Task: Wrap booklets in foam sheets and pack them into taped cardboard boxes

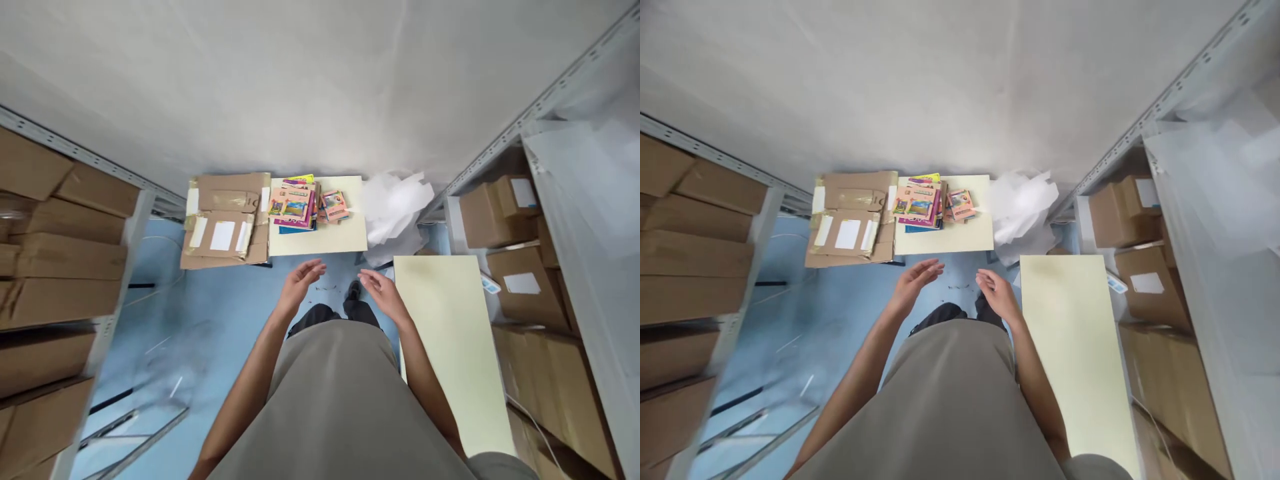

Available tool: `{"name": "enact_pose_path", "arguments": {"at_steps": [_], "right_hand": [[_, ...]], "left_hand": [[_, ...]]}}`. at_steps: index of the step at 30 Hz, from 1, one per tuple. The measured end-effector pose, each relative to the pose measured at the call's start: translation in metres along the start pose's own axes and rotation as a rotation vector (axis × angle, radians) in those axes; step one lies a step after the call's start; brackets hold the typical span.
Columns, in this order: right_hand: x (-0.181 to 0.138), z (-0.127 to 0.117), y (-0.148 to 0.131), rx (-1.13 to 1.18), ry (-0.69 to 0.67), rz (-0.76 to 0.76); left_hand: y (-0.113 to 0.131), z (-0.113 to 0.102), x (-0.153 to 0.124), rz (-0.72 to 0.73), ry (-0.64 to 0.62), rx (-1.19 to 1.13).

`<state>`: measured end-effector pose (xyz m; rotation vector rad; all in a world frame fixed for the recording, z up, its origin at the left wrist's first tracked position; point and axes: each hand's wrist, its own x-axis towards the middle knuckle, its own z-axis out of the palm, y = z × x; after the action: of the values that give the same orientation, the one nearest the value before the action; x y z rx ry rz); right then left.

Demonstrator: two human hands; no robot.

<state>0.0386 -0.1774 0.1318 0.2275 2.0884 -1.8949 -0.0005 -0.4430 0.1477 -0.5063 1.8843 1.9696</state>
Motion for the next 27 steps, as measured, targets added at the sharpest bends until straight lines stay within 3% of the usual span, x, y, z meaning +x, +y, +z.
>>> {"name": "enact_pose_path", "arguments": {"at_steps": [4,8,15,19,23,27], "right_hand": [[0.061,0.0,-0.009,-0.012,-0.1,0.009],[0.112,0.015,-0.012,0.013,-0.148,0.023],[0.191,0.068,0.0,-0.011,-0.233,0.062],[0.242,0.108,0.015,-0.122,-0.187,0.16],[0.289,0.148,0.024,-0.272,-0.089,0.271],[0.313,0.175,0.027,-0.308,-0.045,0.307]], "left_hand": [[0.016,-0.007,0.028,-0.02,0.114,-0.069],[0.019,-0.025,0.059,-0.037,0.194,-0.105],[0.015,-0.103,0.155,0.023,0.309,0.154],[0.018,-0.139,0.223,0.055,0.413,0.407],[0.022,-0.144,0.274,0.094,0.397,0.708],[0.022,-0.129,0.298,0.044,0.341,0.898]]}}
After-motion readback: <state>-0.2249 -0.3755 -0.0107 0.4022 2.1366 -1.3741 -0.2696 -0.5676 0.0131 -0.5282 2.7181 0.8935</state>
